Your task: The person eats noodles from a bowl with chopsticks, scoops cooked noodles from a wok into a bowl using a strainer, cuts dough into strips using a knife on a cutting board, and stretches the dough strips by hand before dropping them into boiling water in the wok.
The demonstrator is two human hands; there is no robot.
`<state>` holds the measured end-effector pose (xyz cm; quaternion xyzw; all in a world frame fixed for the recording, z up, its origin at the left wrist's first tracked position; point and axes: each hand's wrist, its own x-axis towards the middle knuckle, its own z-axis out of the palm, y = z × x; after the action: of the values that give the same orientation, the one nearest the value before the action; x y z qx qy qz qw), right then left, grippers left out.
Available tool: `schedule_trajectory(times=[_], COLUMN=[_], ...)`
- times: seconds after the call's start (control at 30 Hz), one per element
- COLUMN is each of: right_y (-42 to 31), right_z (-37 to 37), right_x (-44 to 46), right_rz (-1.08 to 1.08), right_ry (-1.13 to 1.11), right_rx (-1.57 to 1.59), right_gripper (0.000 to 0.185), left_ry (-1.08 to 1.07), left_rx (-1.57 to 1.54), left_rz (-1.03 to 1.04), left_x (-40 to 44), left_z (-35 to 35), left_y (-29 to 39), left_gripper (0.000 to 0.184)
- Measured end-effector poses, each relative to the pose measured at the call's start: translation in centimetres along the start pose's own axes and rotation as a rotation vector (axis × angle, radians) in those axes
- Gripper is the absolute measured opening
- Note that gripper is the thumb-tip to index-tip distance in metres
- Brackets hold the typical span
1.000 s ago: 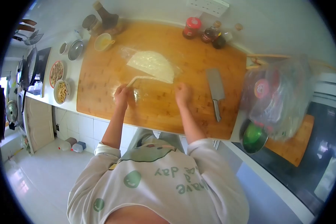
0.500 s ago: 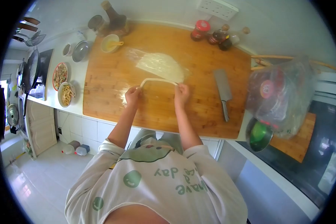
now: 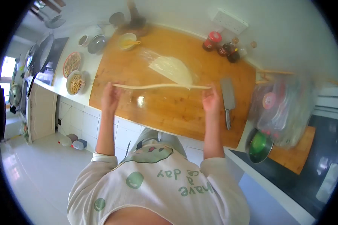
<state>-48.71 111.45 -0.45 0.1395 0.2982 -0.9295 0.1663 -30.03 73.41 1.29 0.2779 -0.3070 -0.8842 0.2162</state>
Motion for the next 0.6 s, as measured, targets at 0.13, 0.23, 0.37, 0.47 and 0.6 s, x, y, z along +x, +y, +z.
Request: schedule_trajectory(times=[0.13, 0.23, 0.37, 0.47, 0.6], right_y=[-6.7, -11.2, -16.6, -18.4, -15.7], right_z=[0.5, 1.1, 1.4, 3.5, 10.7], right_x=[1.8, 3.8, 7.2, 8.9, 5.6], right_rz=[0.005, -0.040, -0.140, -0.179, -0.345], right_ry=[-0.116, -0.239, -0.182, -0.108, -0.181], right_rx=[-0.015, -0.064, -0.113, -0.116, -0.452], right_gripper=[0.017, 0.018, 0.019, 0.019, 0.022], left_ry=[0.074, 0.256, 0.292, 0.311, 0.312], left_rx=[-0.125, -0.034, -0.055, -0.052, 0.178], left_rz=[0.154, 0.312, 0.431, 0.496, 0.543], left_x=[-0.3, -3.2, -7.6, -9.9, -11.7], left_z=[-10.1, -13.0, -15.7, -17.2, -12.9], left_y=[6.8, 12.1, 18.5, 21.8, 23.8], left_gripper=[0.019, 0.026, 0.034, 0.033, 0.031])
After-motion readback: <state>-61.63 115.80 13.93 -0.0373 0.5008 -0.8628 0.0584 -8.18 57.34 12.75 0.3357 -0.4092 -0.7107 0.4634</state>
